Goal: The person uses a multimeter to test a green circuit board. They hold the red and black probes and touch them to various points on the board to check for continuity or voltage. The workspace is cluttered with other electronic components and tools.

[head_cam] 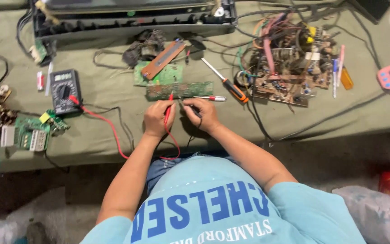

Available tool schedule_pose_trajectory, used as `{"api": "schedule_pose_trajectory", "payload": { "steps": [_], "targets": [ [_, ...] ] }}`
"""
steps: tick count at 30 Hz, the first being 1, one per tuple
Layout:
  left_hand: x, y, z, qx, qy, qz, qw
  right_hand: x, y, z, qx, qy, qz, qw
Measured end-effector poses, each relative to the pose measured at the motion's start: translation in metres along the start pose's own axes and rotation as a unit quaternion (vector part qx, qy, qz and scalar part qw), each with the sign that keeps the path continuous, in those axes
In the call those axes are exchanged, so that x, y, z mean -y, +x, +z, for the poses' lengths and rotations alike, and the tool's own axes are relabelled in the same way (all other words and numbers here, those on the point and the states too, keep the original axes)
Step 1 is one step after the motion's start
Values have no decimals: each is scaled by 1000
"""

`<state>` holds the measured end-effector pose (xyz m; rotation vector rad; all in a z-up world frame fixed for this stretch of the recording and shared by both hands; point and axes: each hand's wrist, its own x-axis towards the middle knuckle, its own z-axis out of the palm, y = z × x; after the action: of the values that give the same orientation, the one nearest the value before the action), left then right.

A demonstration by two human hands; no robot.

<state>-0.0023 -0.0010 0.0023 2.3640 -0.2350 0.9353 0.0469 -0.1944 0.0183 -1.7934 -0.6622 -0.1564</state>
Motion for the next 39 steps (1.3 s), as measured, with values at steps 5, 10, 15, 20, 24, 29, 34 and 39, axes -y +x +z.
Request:
{"api": "schedule_pose_trajectory", "payload": {
  "steps": [5,10,15,20,24,29,34,39],
  "targets": [
    [0,0,-2,2,-16,-8,1000,-9,-3,1,1,-11,4,1000],
    [0,-1,-2,11,-38,-20,999,-5,-2,0,26,-17,13,999],
    [-1,2,-2,14,-98,-46,994,-6,0,1,-6,-2,10,1000],
    [0,6,-4,16,-150,-88,985,-5,5,-3,-29,8,15,999],
    [-10,10,-11,20,-192,-130,973,-8,3,1,-25,26,23,999],
    [-17,8,-3,22,-198,-131,971,-8,3,-1,-30,33,28,999],
    [-16,5,-1,37,-177,-114,977,-10,3,-1,-20,35,28,999],
    [-14,5,-5,24,-187,-122,974,-4,4,-3,-22,27,26,999]
  ]
}}
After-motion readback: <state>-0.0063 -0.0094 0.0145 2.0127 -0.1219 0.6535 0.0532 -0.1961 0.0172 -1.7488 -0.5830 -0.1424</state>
